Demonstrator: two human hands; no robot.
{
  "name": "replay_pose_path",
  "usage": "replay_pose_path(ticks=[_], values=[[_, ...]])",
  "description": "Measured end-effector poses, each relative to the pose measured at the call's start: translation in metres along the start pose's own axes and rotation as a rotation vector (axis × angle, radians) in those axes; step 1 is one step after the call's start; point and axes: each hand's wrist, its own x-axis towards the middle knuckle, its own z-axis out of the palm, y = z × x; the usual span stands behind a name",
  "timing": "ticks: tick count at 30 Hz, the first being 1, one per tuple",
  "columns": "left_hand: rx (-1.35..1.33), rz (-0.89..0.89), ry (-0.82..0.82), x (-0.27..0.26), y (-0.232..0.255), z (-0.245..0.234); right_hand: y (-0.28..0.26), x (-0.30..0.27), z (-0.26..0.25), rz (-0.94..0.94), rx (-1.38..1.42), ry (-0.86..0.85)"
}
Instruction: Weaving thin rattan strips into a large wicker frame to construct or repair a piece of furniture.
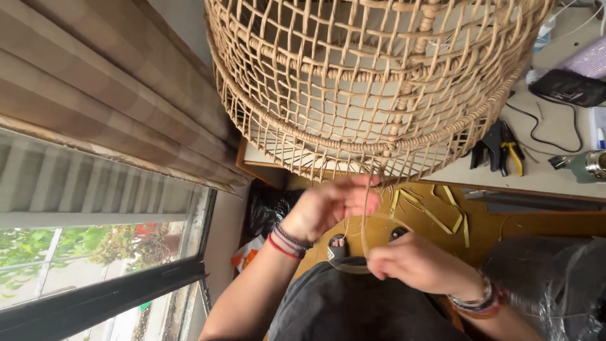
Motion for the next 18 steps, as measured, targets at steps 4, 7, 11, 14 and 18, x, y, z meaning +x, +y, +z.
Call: replay_pose_path(ticks=[4,7,11,14,18], values=[[-0.102,0.278,-0.163,-0.008,-0.003,0.013,0.077,-0.001,0.034,0.584,-0.132,-0.063],[0.190,0.174,-0.780,-0.021,-0.006,0.005,0.067,0.007,0.023,0.439,0.426,0.430],[1.134,0.018,-0.508,-0.008,-0.042,-0.048,0.042,0.014,0.010,-0.126,0.980,0.461],[0.460,0.162,-0.210,0.002,-0.018,-0.027,0.020,0.013,0.012,0.115,0.446,0.108],[-0.284,0.042,-0.606,0.002,-0.020,-0.012,0.081,0.009,0.041,0.579,0.228,0.082]])
